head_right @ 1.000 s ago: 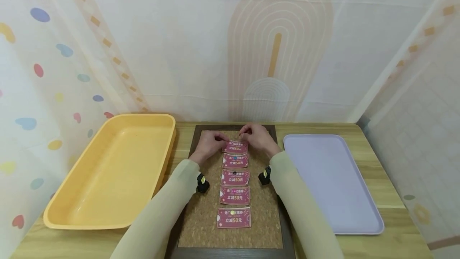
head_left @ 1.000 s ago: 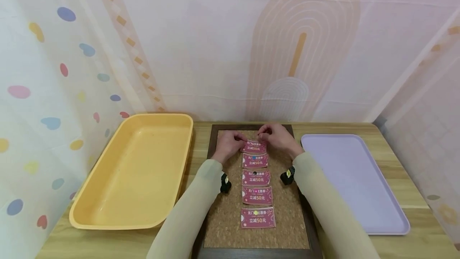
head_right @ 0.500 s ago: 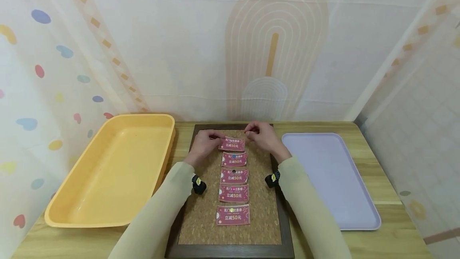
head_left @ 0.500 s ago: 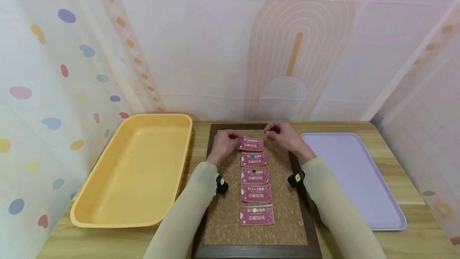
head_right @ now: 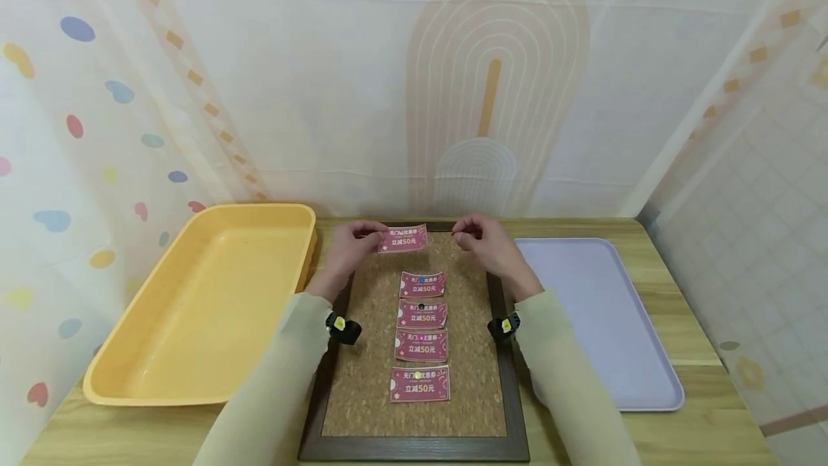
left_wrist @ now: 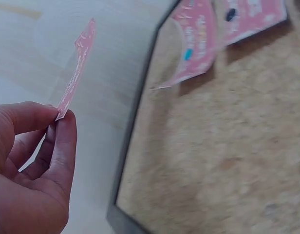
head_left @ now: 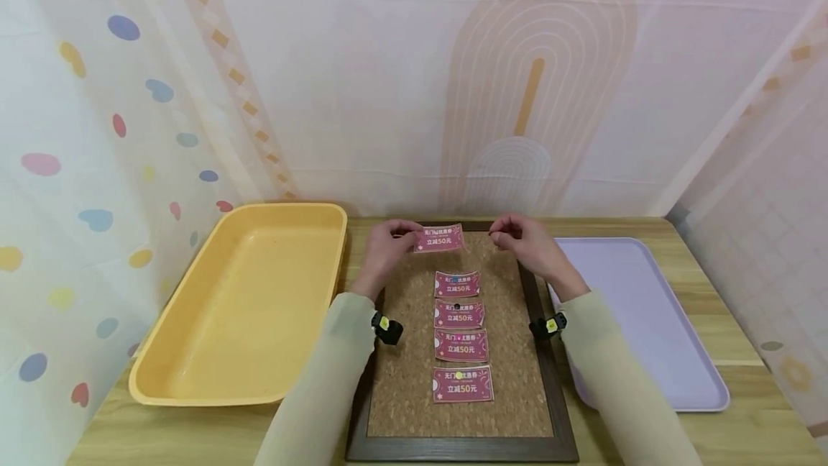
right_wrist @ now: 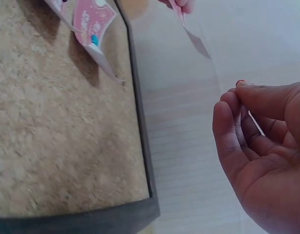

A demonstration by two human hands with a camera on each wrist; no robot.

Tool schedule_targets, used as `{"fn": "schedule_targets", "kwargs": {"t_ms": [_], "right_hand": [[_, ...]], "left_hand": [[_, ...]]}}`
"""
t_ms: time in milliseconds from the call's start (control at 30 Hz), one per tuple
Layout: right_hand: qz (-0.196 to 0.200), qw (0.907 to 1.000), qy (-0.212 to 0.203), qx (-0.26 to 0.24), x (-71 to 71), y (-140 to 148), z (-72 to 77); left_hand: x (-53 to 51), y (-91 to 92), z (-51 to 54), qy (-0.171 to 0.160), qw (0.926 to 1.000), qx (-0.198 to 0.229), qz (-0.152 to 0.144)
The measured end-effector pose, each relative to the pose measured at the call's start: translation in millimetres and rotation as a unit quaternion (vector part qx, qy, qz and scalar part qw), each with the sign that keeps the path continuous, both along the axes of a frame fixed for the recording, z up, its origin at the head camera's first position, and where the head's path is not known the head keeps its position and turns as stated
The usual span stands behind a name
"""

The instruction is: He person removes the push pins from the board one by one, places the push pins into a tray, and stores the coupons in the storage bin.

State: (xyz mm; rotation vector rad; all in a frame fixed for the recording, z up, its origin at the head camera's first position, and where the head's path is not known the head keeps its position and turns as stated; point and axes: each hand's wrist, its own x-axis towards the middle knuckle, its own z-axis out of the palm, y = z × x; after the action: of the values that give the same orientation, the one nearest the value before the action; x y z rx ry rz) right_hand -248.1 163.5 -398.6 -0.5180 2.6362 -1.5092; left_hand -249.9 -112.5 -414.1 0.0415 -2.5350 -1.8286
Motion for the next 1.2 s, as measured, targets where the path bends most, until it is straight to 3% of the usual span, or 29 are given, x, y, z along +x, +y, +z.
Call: {"fn": "schedule_targets", "kwargs": {"t_ms": [200,433,600,800,1200], "right_hand": [[-0.009,0.9999,0.002,-0.012,2.7,13,5.7],[-0.021,0.9996,0.007,-0.014,2.5,30,10.9],[-0.025,0.9992,0.014,-0.026,2.8,41,12.2],[-0.038,0.9988,0.017,-0.024,5.8,54,16.5],[-0.049,0.9987,0.011,-0.008,10.0,76,17.2]], "left_hand": [[3.2,-8.5,20.8,0.009,0.9993,0.035,-0.010],[5.6,-15.5,51.1,0.022,0.9995,-0.015,-0.016],[4.9,-25.6,66.0,0.045,0.9980,-0.037,-0.025],[2.1,-40.0,74.5,0.051,0.9971,-0.043,-0.036],[-1.8,-74.6,78.5,0.038,0.9970,-0.047,-0.048]]}}
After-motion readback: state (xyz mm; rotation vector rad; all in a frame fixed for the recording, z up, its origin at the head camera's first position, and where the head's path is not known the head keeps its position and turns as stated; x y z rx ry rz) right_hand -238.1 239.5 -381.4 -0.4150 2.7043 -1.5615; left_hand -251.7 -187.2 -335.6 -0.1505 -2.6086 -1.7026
